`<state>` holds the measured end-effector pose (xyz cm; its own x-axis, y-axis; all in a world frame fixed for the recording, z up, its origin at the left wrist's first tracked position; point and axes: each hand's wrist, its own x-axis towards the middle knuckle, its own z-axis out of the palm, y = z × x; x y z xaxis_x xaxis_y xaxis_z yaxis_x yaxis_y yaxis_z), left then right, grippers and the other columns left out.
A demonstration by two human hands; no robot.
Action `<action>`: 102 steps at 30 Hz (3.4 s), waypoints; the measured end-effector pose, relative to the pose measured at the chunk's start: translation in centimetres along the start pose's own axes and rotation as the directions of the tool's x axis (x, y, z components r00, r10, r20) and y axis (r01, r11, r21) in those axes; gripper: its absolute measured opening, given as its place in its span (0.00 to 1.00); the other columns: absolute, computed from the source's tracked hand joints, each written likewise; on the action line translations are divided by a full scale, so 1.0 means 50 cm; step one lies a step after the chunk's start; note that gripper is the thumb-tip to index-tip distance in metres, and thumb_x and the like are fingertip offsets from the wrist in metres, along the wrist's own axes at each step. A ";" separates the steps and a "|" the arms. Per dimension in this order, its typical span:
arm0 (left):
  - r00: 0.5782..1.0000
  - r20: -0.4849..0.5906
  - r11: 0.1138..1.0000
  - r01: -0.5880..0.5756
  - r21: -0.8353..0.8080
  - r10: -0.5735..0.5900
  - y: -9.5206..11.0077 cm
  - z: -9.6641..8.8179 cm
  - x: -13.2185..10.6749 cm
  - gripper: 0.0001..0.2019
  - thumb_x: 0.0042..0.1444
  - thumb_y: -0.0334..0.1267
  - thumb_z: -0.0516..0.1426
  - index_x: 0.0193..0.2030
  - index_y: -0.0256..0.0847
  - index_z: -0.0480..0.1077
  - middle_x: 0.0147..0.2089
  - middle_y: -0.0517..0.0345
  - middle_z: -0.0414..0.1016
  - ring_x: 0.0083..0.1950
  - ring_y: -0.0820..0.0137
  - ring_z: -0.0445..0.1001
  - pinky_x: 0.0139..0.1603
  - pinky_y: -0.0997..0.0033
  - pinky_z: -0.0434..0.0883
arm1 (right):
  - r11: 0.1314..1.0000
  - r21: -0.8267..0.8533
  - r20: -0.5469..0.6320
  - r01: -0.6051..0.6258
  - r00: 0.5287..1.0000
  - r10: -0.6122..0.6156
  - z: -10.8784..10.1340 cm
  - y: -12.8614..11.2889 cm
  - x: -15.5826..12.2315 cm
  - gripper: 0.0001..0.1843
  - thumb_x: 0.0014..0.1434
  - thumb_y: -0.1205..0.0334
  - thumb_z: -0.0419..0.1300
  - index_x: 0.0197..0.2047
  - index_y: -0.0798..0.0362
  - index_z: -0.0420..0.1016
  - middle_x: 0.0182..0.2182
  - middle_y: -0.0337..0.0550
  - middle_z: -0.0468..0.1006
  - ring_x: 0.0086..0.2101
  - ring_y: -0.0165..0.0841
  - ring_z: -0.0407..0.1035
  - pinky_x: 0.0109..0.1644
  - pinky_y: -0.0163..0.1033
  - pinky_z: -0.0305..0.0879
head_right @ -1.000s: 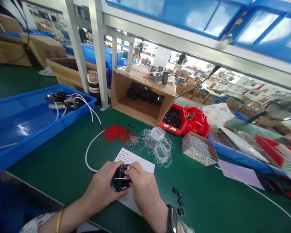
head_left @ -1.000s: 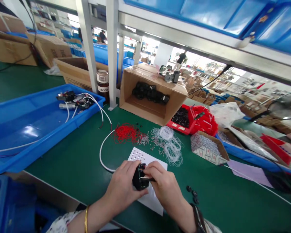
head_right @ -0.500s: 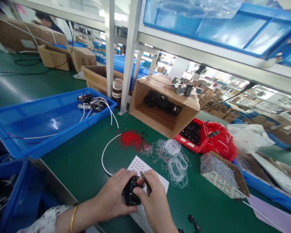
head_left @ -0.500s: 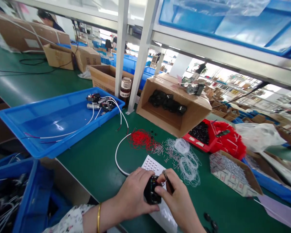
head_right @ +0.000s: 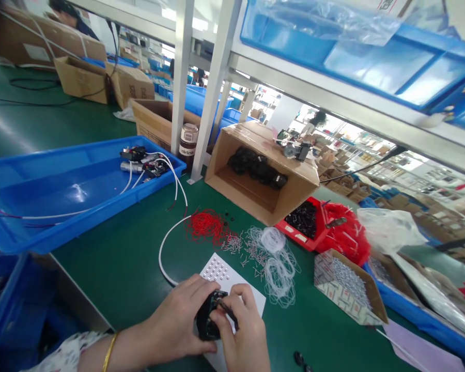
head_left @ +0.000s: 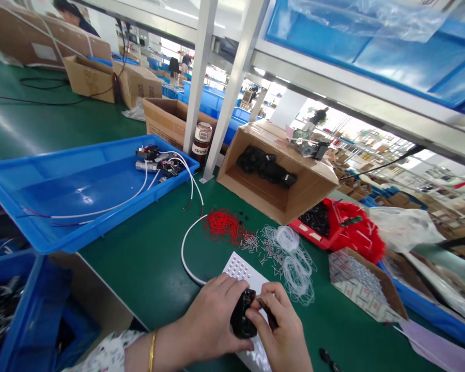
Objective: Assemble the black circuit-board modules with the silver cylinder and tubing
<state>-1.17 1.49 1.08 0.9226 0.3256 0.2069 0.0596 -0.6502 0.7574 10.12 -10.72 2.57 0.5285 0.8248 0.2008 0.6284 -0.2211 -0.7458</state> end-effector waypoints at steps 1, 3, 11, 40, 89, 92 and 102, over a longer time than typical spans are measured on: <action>1.000 0.006 1.000 -0.004 -0.004 0.004 0.000 -0.002 0.000 0.34 0.33 0.44 0.70 0.47 0.43 0.62 0.44 0.59 0.69 0.45 0.62 0.64 0.48 0.60 0.64 | 0.999 0.024 -0.001 -0.033 0.999 0.033 0.001 -0.005 0.002 0.05 0.55 0.63 0.56 0.28 0.51 0.65 0.33 0.42 0.64 0.35 0.35 0.64 0.36 0.34 0.62; 1.000 0.019 1.000 -0.011 -0.017 0.011 -0.002 -0.007 0.000 0.34 0.32 0.44 0.70 0.47 0.43 0.62 0.45 0.60 0.69 0.45 0.62 0.64 0.49 0.61 0.64 | 0.991 0.065 0.030 -0.115 0.993 0.113 -0.001 -0.015 0.013 0.06 0.51 0.64 0.58 0.28 0.51 0.62 0.30 0.39 0.63 0.31 0.33 0.62 0.33 0.33 0.61; 0.999 0.019 0.998 -0.045 -0.050 0.046 -0.032 -0.030 0.001 0.33 0.33 0.44 0.69 0.47 0.41 0.62 0.45 0.54 0.71 0.45 0.60 0.67 0.48 0.61 0.66 | 0.991 -0.076 0.141 -0.114 0.982 0.124 -0.020 0.008 0.241 0.10 0.54 0.58 0.54 0.25 0.54 0.65 0.21 0.35 0.64 0.24 0.29 0.60 0.27 0.32 0.55; 0.992 0.004 0.975 0.126 -0.185 -0.127 -0.081 -0.027 0.014 0.36 0.31 0.32 0.65 0.53 0.44 0.61 0.47 0.54 0.71 0.48 0.57 0.69 0.51 0.58 0.68 | 0.945 0.239 -0.033 -0.226 0.970 0.240 -0.129 -0.017 0.410 0.19 0.46 0.47 0.63 0.26 0.57 0.68 0.17 0.34 0.64 0.15 0.21 0.48 0.17 0.30 0.39; 0.984 0.132 0.890 0.168 -0.424 -0.123 -0.030 -0.005 0.046 0.32 0.40 0.32 0.65 0.54 0.44 0.60 0.53 0.53 0.68 0.54 0.61 0.66 0.57 0.59 0.63 | 0.972 -0.221 0.108 -0.076 0.989 0.101 -0.211 -0.123 0.048 0.07 0.58 0.64 0.50 0.27 0.51 0.59 0.21 0.34 0.62 0.22 0.28 0.57 0.24 0.32 0.51; 0.997 0.059 0.910 0.072 -0.409 -0.052 -0.037 0.005 0.044 0.30 0.41 0.35 0.66 0.52 0.44 0.62 0.54 0.54 0.66 0.56 0.61 0.65 0.58 0.62 0.62 | 0.987 -0.088 0.277 -0.131 0.949 0.150 -0.160 -0.159 0.017 0.04 0.52 0.69 0.53 0.29 0.51 0.62 0.21 0.34 0.65 0.22 0.27 0.58 0.24 0.31 0.51; 0.999 0.006 0.891 -0.027 -0.453 0.033 -0.056 0.012 0.043 0.33 0.34 0.35 0.71 0.50 0.44 0.65 0.52 0.55 0.68 0.55 0.61 0.65 0.59 0.64 0.61 | 0.967 -0.143 0.129 -0.211 0.965 0.230 -0.042 -0.080 0.035 0.06 0.53 0.71 0.52 0.29 0.51 0.61 0.24 0.35 0.67 0.25 0.30 0.61 0.29 0.33 0.50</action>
<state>0.85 3.60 -0.96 0.9263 0.2996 0.2284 -0.1447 -0.2769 0.9500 9.73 -9.48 7.22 0.5810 0.8117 -0.0594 0.5773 -0.4625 -0.6729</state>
